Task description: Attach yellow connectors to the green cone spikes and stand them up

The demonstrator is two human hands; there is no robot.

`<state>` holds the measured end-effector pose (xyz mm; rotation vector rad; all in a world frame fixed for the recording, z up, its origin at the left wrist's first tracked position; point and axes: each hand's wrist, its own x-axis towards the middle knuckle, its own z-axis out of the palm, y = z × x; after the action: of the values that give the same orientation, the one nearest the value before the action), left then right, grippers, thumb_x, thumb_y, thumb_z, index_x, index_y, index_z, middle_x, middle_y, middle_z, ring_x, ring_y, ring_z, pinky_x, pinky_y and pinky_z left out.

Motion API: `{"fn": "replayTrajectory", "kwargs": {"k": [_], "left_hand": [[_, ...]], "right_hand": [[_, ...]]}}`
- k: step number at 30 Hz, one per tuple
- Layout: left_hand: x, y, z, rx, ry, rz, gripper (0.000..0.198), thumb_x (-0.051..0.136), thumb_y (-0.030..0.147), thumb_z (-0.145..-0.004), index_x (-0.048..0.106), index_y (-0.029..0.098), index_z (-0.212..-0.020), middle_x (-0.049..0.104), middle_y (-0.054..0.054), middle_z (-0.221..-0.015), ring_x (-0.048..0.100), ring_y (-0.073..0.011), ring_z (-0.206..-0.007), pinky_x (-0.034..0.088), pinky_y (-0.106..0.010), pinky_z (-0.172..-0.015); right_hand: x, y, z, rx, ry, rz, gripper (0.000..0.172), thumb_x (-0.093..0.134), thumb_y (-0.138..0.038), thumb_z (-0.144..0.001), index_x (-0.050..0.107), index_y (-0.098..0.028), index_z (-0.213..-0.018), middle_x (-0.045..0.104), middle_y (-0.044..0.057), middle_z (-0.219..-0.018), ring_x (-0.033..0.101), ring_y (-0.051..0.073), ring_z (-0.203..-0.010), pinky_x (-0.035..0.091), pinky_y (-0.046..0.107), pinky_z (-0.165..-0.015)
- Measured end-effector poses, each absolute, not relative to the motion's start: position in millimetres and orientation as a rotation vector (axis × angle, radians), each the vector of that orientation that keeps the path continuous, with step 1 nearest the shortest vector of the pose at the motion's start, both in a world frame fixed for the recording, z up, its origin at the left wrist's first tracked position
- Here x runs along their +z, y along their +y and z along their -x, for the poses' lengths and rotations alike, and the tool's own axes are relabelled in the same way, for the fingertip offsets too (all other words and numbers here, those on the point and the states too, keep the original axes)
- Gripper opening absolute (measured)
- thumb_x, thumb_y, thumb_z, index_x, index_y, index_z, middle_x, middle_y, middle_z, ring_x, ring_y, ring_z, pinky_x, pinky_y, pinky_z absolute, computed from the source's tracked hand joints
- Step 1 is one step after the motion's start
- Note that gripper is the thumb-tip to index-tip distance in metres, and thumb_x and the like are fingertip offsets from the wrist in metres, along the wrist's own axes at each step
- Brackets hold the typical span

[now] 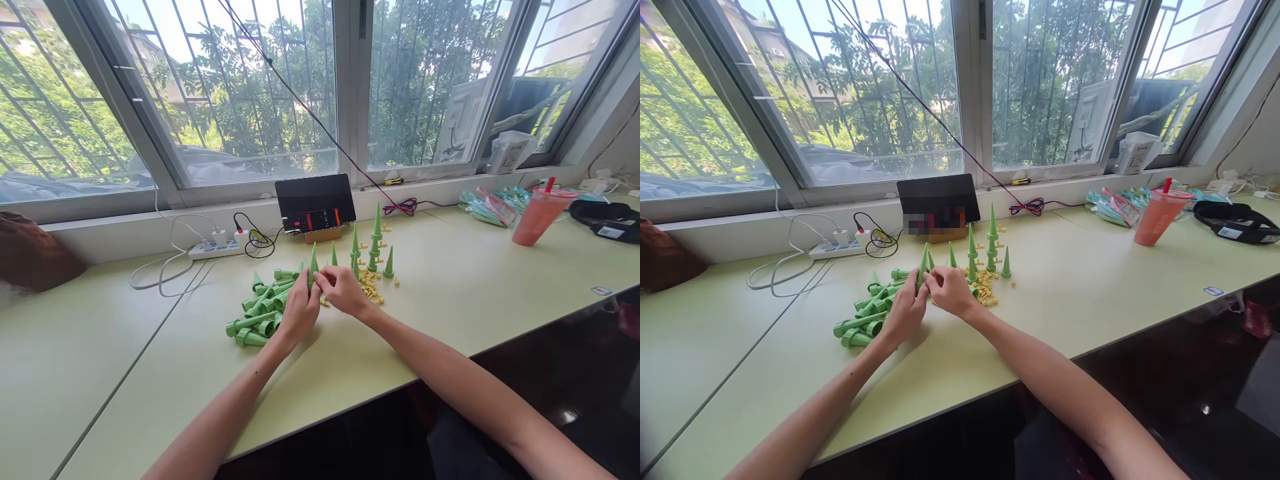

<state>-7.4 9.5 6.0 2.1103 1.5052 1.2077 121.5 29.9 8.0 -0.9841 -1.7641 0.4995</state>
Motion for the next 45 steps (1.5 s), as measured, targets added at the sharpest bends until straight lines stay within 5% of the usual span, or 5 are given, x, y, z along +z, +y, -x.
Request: {"fn": "replayTrajectory", "kwargs": {"k": [45], "left_hand": [[2.6, 11.9, 8.3, 1.200, 1.465, -2.116, 0.025, 0.036, 0.033, -0.093, 0.050, 0.018, -0.106, 0.063, -0.006, -0.091, 0.060, -0.0209, -0.084, 0.046, -0.034, -0.076]], "right_hand": [[6.5, 31.6, -121.5, 0.470, -1.760, 1.003, 0.035, 0.048, -0.035, -0.087, 0.042, -0.018, -0.057, 0.046, -0.003, -0.052, 0.036, 0.009, -0.050, 0.029, 0.023, -0.051]]}}
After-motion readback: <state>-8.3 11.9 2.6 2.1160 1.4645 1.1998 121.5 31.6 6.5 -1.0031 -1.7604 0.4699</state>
